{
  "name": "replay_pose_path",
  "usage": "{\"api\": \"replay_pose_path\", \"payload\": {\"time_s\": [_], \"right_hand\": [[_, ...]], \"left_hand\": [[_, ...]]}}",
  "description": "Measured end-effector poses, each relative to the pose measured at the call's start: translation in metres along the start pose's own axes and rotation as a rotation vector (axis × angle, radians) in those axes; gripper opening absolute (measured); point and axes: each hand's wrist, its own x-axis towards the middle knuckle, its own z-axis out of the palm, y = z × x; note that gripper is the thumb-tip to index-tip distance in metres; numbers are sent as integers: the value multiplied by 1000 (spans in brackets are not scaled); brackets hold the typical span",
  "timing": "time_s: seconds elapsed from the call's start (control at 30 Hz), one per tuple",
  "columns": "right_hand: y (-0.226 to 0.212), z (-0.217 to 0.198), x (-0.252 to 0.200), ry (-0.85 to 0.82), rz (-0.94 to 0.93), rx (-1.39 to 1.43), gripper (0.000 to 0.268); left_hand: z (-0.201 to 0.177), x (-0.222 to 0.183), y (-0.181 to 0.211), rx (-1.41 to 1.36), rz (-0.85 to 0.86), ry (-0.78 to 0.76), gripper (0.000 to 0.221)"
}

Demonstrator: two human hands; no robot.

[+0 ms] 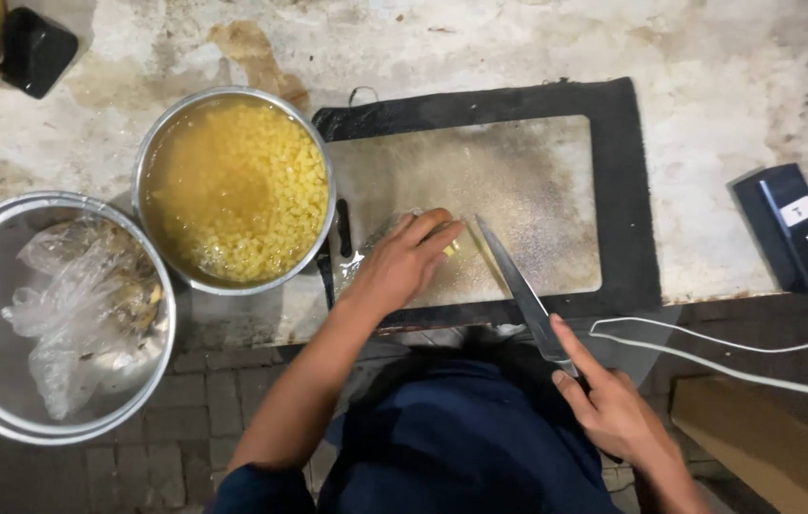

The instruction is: Slicing ingredients on a cutting board and stirring corn in a bowl.

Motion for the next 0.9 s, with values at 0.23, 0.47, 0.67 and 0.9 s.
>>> {"api": "replay_pose_path", "payload": {"time_s": [0.23, 0.47, 0.67, 0.9], "right_hand": [[-24, -2, -9, -40, 162, -9, 71], [-56, -8, -15, -148, 276, -147, 68], [-54, -6, -14, -138, 226, -135, 68], [-47, 1, -11, -183, 194, -188, 70]], "left_hand": [[21, 7, 2, 1, -40, -36, 23], [41, -10, 30, -65, -97, 276, 18], [31, -15, 32, -71, -85, 309, 23], [32, -20, 30, -174, -19, 344, 16]]}}
